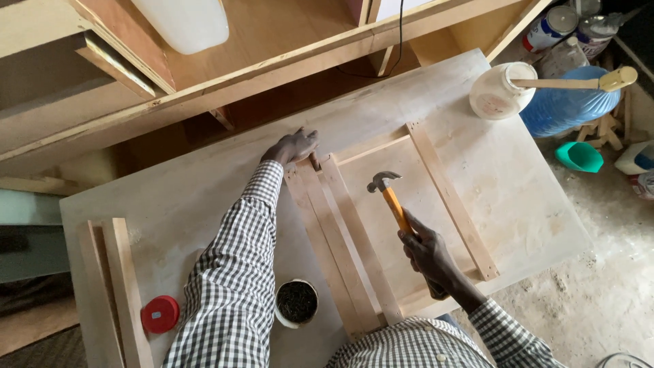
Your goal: The person assembles a wooden frame by placing slats onto a base, applying glue to the slats, and securing them with nails using a hammer. The person repeatedly positions the wood, applies adhesive, and hammers nails to fasten the pieces together.
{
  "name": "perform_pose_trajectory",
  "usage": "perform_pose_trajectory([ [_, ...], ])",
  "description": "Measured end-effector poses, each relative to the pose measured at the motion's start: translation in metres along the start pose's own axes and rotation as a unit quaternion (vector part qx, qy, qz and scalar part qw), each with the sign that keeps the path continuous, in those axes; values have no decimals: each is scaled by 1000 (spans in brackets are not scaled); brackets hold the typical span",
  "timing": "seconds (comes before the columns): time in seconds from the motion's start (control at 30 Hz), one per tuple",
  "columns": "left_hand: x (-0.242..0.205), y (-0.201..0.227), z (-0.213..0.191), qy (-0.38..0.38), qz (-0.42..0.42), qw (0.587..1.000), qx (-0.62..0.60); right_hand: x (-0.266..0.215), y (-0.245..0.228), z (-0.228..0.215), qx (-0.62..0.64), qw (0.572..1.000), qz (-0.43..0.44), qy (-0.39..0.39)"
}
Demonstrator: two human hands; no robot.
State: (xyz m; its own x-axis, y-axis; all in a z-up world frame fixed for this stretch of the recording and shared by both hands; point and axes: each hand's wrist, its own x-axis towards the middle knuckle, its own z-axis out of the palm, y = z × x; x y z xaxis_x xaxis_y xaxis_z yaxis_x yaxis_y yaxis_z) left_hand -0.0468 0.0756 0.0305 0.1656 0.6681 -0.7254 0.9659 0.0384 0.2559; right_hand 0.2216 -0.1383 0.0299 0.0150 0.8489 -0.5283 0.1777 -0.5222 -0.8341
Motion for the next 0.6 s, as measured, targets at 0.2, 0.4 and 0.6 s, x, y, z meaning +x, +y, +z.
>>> perform_pose_trajectory([
  [0.2,20,-3,1,17,40,988,151,-3,-5,2,-20,1000,-2,-10],
  [0.4,140,-53,33,5,101,964,246,-10,-16,15,143,989,34,-32],
  [0.6,57,-16,11,-30,50,989,134,-7,-23,20,214,972,80,-50],
])
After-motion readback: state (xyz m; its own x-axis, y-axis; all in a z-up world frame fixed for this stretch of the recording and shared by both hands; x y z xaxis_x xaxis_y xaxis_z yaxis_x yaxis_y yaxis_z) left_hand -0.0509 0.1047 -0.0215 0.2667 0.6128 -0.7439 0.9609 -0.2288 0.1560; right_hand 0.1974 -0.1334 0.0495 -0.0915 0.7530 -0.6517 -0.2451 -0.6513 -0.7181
